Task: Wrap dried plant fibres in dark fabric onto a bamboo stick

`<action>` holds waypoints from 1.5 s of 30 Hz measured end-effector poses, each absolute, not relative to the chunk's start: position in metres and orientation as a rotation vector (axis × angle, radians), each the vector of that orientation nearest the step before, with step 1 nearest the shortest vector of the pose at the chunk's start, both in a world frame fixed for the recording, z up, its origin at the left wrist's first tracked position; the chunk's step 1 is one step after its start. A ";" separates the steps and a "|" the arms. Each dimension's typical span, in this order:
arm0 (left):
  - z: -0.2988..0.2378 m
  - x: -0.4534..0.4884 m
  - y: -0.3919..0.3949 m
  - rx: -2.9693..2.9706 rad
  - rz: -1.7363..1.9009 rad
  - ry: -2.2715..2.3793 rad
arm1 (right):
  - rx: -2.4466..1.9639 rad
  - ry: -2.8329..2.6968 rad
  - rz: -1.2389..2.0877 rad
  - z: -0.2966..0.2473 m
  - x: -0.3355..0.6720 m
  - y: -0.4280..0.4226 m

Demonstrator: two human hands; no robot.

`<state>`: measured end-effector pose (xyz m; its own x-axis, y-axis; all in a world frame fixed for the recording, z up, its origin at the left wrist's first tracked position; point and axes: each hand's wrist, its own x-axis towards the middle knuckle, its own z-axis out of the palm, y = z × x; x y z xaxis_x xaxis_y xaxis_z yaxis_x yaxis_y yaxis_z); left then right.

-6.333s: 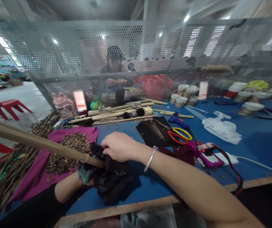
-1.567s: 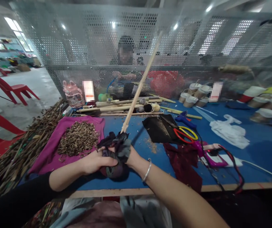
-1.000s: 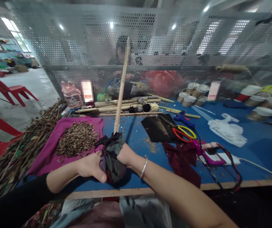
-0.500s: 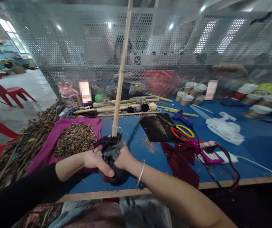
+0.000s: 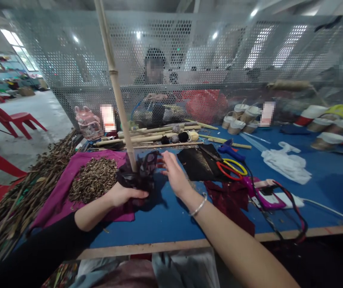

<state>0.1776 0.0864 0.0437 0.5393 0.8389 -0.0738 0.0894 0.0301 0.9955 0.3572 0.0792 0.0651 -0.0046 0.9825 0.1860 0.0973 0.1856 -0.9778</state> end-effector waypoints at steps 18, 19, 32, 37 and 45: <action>0.029 0.174 0.094 1.582 0.907 0.766 | -1.090 -2.380 0.108 0.062 0.378 0.036; 0.029 0.174 0.094 1.588 0.904 0.760 | -1.068 -2.331 0.148 0.066 0.377 0.035; 0.032 0.172 0.099 1.767 0.824 0.654 | -1.200 -2.479 0.222 0.070 0.335 0.051; 0.029 0.174 0.101 1.828 0.820 0.654 | -1.233 -2.564 0.239 0.075 0.337 0.054; 0.031 0.170 0.098 1.749 0.899 0.652 | -1.135 -2.408 0.132 0.074 0.342 0.070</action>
